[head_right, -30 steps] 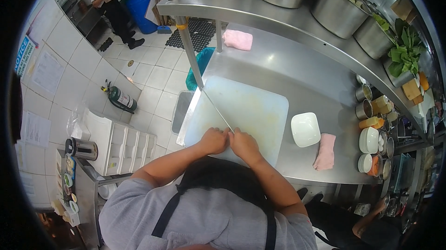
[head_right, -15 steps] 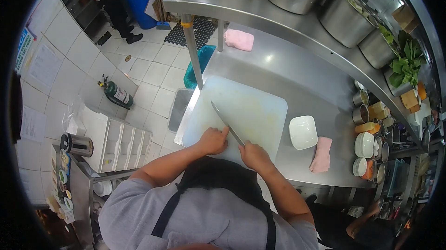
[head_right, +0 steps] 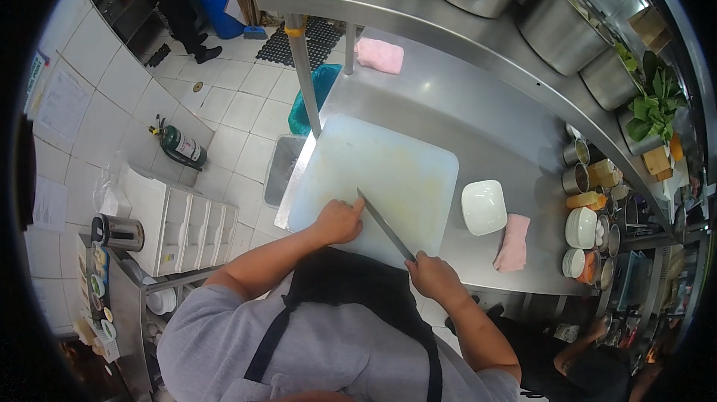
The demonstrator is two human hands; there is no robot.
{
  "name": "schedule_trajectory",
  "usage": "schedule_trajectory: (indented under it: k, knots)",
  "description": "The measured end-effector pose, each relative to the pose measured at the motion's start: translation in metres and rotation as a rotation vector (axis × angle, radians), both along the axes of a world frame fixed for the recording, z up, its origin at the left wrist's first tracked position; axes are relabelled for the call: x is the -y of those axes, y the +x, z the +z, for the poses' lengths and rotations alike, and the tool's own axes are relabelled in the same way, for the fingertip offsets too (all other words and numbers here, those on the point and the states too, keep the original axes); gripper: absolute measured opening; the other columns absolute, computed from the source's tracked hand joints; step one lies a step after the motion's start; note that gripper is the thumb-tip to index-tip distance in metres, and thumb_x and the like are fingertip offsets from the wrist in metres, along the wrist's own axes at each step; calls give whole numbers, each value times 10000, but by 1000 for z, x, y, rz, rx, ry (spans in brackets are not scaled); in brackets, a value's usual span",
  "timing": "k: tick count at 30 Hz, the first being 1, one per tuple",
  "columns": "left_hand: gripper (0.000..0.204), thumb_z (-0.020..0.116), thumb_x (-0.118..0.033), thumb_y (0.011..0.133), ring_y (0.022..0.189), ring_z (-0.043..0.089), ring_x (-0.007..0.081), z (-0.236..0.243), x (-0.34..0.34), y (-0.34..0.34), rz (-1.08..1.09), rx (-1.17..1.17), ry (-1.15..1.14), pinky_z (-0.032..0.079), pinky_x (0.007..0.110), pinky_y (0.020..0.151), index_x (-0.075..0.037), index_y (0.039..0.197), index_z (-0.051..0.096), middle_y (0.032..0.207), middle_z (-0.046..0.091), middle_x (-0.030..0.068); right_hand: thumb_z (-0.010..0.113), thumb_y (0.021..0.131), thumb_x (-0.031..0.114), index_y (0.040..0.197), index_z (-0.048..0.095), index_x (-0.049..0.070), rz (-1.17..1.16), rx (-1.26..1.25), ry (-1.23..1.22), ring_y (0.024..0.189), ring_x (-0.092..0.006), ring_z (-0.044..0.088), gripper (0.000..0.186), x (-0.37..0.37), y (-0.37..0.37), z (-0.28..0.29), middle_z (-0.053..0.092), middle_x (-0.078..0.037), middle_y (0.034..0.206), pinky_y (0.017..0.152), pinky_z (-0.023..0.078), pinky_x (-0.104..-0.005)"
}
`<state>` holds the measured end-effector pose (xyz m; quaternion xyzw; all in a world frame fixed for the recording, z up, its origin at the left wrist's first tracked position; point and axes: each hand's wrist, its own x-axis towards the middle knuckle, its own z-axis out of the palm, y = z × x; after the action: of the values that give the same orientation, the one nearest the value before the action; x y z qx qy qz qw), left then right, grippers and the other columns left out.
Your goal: The recorder slices a piece of cooked meat on a cutting board in a professional kitchen.
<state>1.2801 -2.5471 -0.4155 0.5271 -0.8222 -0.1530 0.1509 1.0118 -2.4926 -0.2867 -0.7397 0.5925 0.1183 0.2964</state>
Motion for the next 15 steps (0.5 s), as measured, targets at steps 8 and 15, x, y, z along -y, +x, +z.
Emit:
schedule_trajectory:
  k: [8,15]
  knots:
    - [372,632,-169,810,637,674,360,-2,1,3,-11,-18,-22,509,485,663,28,1110,533,659,665,164,531,1046,354,977,591,-8,-26,41,-54,796,-509,676,374,1,12,-30,686,-294,802,743,528,-587]
    - [442,657,-211,826,650,672,375,-4,0,3,-8,-18,-1,513,488,677,48,1158,521,675,663,172,517,1051,337,978,591,-14,-34,113,-116,789,-503,680,367,28,50,-55,689,-293,802,737,532,-588]
